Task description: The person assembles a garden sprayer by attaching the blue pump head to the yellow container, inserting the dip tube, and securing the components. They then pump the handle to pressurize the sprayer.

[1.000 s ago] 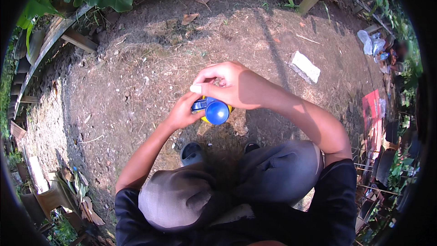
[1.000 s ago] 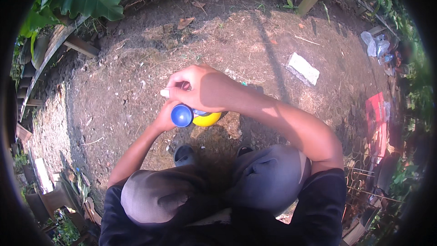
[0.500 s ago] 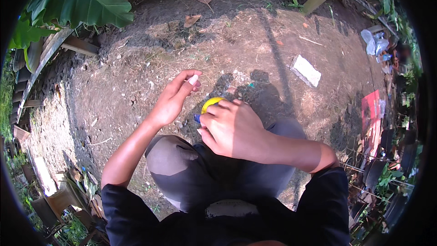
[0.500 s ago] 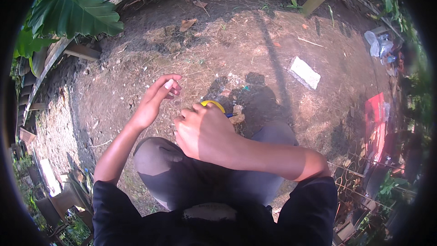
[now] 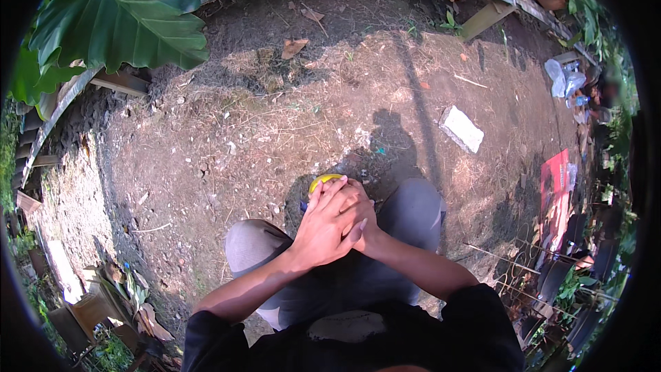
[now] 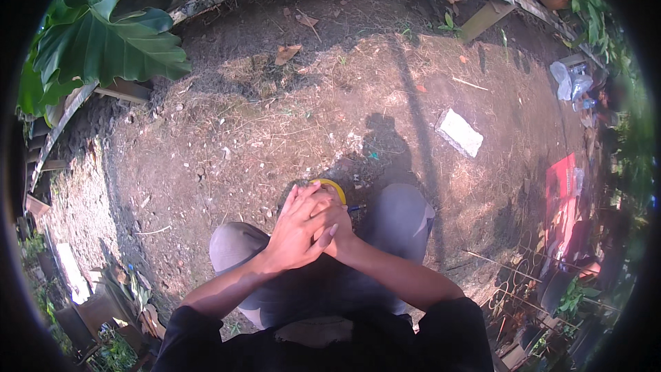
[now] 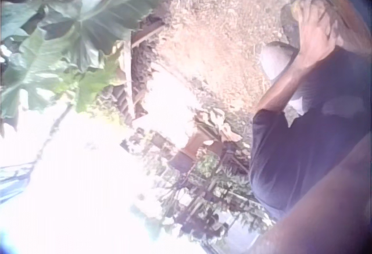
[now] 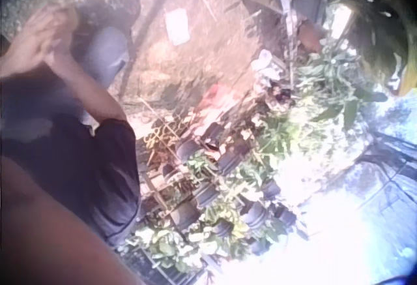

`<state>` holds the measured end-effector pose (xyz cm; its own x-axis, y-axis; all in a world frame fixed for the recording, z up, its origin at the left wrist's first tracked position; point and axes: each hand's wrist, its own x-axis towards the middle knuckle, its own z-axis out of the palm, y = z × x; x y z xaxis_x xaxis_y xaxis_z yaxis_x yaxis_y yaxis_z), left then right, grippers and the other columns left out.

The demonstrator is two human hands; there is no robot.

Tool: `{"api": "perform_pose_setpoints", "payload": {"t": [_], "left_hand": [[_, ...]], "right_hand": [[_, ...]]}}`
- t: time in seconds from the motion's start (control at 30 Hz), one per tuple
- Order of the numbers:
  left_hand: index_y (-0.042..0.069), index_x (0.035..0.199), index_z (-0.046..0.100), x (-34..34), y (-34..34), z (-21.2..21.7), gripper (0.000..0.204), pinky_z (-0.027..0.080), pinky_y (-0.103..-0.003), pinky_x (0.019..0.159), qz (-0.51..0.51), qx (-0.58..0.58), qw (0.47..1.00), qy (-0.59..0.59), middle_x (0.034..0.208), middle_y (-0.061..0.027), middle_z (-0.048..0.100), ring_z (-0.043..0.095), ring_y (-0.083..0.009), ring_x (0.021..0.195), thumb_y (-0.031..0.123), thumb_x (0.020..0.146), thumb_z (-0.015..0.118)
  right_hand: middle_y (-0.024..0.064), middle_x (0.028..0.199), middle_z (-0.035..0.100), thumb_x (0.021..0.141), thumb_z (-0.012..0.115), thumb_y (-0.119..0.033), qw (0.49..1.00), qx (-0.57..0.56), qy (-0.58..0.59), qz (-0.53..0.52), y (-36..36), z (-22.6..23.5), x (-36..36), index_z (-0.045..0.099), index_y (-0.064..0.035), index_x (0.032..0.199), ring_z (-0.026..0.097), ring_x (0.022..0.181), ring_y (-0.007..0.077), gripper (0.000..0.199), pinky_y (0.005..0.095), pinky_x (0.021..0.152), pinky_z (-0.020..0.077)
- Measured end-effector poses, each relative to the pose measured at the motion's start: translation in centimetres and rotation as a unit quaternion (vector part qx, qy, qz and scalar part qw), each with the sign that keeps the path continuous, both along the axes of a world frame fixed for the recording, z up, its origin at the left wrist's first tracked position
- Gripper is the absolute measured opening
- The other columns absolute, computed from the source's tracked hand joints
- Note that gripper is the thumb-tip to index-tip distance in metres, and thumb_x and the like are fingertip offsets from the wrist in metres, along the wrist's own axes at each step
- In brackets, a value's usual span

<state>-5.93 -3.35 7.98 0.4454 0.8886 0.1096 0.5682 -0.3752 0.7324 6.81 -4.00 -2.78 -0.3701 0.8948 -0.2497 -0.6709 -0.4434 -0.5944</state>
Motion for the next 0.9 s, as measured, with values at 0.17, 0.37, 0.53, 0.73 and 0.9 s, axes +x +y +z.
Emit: {"api": "perform_pose_setpoints", "payload": {"t": [0.17,0.37,0.53,0.73,0.9], "left_hand": [[0.009,0.124,0.058,-0.3,2.2,-3.4,0.041,0.022,-0.062,0.113,0.024,-0.037,0.998,0.054,0.135,-0.0141,0.048,0.033,-0.0389,0.138,0.025,0.087,0.059],[0.008,0.131,0.053,-1.8,3.3,-4.8,0.046,0.034,-0.048,0.108,0.003,-0.115,0.989,-0.09,0.131,-0.0181,0.049,0.046,-0.0382,0.125,0.029,0.09,0.057],[0.002,0.139,0.044,-3.2,1.6,-8.8,0.052,0.045,-0.044,0.1,0.231,-0.303,0.91,-0.165,0.128,-0.023,0.051,0.052,-0.039,0.119,0.018,0.092,0.058],[0.004,0.14,0.042,-2.7,-1.3,-6.4,0.063,0.047,-0.045,0.1,0.038,-0.189,0.962,0.191,0.118,-0.0227,0.057,0.058,-0.0384,0.113,0.014,0.083,0.067],[0.017,0.138,0.051,-4.1,4.0,-6.9,0.063,0.051,-0.047,0.089,-0.121,-0.212,0.939,0.242,0.111,-0.0174,0.062,0.063,-0.0394,0.1,0.019,0.079,0.075]], "right_hand": [[0.0105,0.114,0.059,0.089,0.042,-0.021,0.786,0.302,-0.538,0.053,2.7,0.4,-0.4,0.053,-0.0049,0.115,0.057,0.108,0.0247,0.033,0.039,0.092,0.0466],[0.0091,0.103,0.063,0.077,0.06,-0.021,0.551,0.4,-0.724,0.113,3.8,2.6,-2.0,0.063,-0.0065,0.098,0.061,0.1,0.0253,0.025,0.0421,0.084,0.0476],[0.0064,0.088,0.066,0.085,0.064,-0.011,0.841,0.28,-0.463,0.009,5.2,2.8,-0.7,0.062,-0.0012,0.094,0.063,0.084,0.018,0.013,0.0332,0.08,0.0479],[0.0103,0.1,0.068,0.089,0.063,-0.015,0.702,0.164,-0.645,0.254,7.4,6.5,3.3,0.062,-0.0054,0.115,0.066,0.094,0.0194,0.028,0.0309,0.083,0.0499],[0.0164,0.095,0.069,0.08,0.072,-0.028,0.504,0.353,-0.641,0.459,7.5,4.1,5.8,0.04,-0.0118,0.141,0.067,0.09,0.0396,0.07,0.0489,0.077,0.0524]]}}
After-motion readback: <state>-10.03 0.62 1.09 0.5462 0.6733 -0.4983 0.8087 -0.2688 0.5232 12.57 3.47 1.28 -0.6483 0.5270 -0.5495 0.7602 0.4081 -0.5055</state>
